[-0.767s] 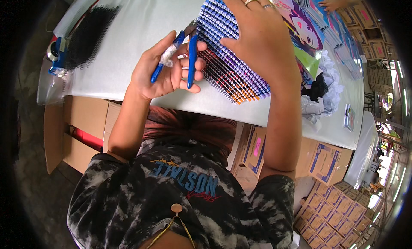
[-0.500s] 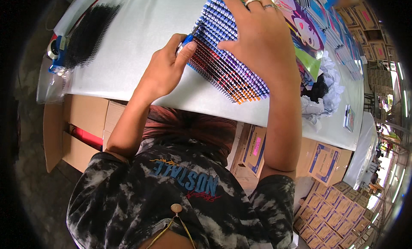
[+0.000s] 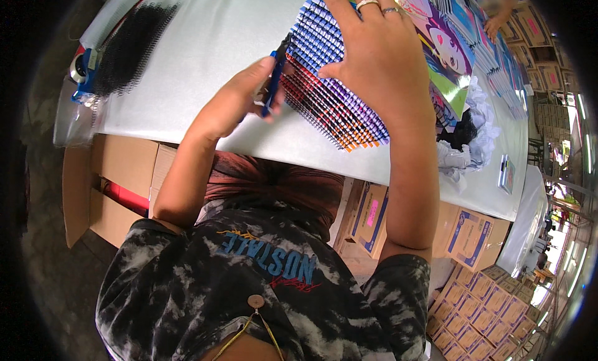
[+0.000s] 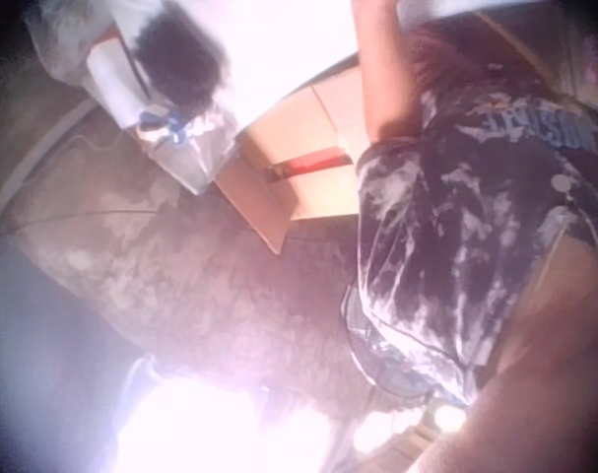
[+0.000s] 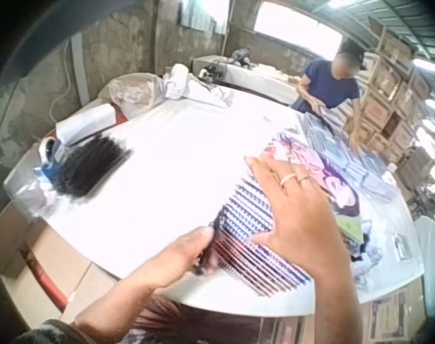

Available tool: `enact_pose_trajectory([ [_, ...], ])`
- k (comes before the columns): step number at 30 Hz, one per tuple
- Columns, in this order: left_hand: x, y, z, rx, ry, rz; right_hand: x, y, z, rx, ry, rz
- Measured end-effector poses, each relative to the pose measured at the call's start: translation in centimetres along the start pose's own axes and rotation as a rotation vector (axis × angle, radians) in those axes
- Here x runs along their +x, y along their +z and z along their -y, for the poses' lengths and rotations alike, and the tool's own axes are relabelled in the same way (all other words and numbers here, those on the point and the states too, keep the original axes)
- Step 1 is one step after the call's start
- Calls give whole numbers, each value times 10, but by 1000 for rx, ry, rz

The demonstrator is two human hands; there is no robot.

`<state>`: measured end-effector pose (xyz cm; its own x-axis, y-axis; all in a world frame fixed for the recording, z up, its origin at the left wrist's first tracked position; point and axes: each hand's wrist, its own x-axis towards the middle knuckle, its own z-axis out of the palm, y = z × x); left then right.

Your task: The person uses pliers to remove spiral bindings from a stack of notebooks, then inserts new spiral bindings into the notebooks one by one. The person stacks the finished notebooks on the table and places some into a cardboard box.

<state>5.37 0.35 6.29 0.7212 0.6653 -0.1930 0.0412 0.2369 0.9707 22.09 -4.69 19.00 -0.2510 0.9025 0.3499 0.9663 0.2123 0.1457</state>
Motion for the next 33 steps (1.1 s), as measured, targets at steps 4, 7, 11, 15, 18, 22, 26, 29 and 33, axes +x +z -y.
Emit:
enact_pose_trajectory([
  [4, -8, 0, -8, -756, -193, 241, -1, 2, 0, -13, 0, -14],
  [7, -6, 1, -7, -17, -92, 29, -1, 1, 1, -1, 2, 1],
  [11, -5, 8, 8, 364, 52, -199, 0, 2, 1, -5, 7, 14],
  [15, -8, -4, 4, -717, -187, 261, 0, -2, 7, 18, 68, 33],
  [18, -5, -6, 8, -445, -150, 188, 0, 1, 1, -3, 31, 26],
  [22, -8, 9, 13, 536, 38, -253, 0, 1, 1, 1, 28, 27],
  [26, -11, 1, 11, -532, -167, 152, 1, 0, 1, 24, 50, 48],
  [29, -6, -11, 17, -940, -154, 491, 0, 1, 2, -2, 53, 39],
  [33, -13, 11, 8, 800, -74, -293, 0, 2, 1, 6, 31, 24],
])
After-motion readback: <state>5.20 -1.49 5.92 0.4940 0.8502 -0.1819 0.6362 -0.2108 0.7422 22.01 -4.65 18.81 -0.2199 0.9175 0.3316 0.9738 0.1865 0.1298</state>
